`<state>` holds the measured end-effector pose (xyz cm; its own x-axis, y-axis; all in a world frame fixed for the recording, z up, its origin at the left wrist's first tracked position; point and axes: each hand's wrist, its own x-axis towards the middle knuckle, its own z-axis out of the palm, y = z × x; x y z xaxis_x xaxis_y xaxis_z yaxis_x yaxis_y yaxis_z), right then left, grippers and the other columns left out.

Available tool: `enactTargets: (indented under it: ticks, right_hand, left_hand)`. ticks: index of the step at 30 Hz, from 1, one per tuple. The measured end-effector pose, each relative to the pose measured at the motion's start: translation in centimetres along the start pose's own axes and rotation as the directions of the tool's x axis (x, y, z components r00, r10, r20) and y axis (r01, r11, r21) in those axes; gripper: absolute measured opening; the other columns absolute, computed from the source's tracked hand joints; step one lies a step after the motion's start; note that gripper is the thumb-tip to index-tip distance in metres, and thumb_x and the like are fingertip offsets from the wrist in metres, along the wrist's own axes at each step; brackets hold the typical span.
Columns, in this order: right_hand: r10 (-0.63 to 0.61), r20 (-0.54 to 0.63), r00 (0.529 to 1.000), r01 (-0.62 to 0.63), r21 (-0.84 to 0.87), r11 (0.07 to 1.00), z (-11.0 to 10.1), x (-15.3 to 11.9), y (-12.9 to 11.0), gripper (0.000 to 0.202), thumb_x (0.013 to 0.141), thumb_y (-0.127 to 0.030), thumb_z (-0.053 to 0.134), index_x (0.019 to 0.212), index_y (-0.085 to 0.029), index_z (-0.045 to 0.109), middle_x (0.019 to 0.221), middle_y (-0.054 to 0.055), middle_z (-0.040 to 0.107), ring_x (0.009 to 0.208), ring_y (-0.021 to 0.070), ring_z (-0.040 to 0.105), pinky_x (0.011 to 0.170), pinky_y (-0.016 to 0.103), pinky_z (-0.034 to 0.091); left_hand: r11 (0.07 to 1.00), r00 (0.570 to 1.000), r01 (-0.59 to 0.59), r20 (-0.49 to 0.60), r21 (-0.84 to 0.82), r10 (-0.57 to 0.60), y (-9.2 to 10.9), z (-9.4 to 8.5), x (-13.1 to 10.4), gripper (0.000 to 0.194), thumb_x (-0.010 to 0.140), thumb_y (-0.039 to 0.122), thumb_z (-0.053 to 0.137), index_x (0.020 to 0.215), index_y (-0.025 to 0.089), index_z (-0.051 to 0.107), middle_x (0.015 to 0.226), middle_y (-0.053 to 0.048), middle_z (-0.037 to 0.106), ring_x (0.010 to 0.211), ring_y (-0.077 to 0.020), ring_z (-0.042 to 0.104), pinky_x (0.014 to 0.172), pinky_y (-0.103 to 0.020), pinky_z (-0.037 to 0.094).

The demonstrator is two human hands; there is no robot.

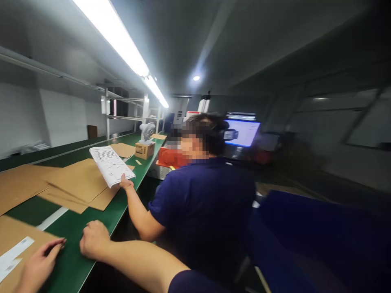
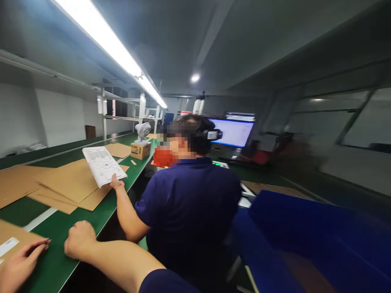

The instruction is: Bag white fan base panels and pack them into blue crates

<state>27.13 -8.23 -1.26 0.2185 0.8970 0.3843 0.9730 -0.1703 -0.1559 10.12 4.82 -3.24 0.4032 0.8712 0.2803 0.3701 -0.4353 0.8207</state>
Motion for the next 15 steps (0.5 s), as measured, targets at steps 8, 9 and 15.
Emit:
enactTargets:
  ticks: [8, 9, 15]
  right_hand:
    - [0.089, -0.079, 0.993, -0.050, 0.397, 0.916, 2.0, -0.6, 0.8, 0.018, 0.090, -0.013, 0.066, 0.105, -0.014, 0.075, 0.122, 0.018, 0.069, 0.118, 0.0349, 0.062, 0.108, 0.050, 0.052]
    - [0.118, -0.083, 0.990, -0.066, 0.465, 0.883, 2.1, -0.6, 1.1, 0.019, 0.088, -0.012, 0.067, 0.106, -0.016, 0.075, 0.123, 0.016, 0.069, 0.120, 0.0335, 0.062, 0.110, 0.049, 0.051]
    - [0.520, 0.035, 0.853, -0.314, 0.831, 0.459, 3.7, 4.8, 4.0, 0.014, 0.095, -0.014, 0.073, 0.109, -0.016, 0.073, 0.107, 0.007, 0.072, 0.103, 0.0240, 0.070, 0.100, 0.042, 0.059]
  left_hand:
    - [0.957, 0.987, 0.156, 0.082, -0.245, -0.140, 1.1, 0.1, -1.2, 0.054, 0.067, 0.066, 0.070, 0.094, 0.021, 0.081, 0.105, -0.011, 0.084, 0.101, -0.0345, 0.079, 0.103, -0.050, 0.061]
    - [0.956, 0.985, 0.163, 0.092, -0.246, -0.144, 1.1, 0.1, -1.5, 0.053, 0.070, 0.065, 0.070, 0.095, 0.020, 0.081, 0.106, -0.011, 0.083, 0.100, -0.0338, 0.079, 0.102, -0.050, 0.061]
    - [0.953, 0.982, 0.180, 0.101, -0.244, -0.160, 1.0, 0.3, -2.0, 0.050, 0.077, 0.064, 0.068, 0.098, 0.021, 0.081, 0.106, -0.011, 0.083, 0.101, -0.0322, 0.079, 0.100, -0.048, 0.062]
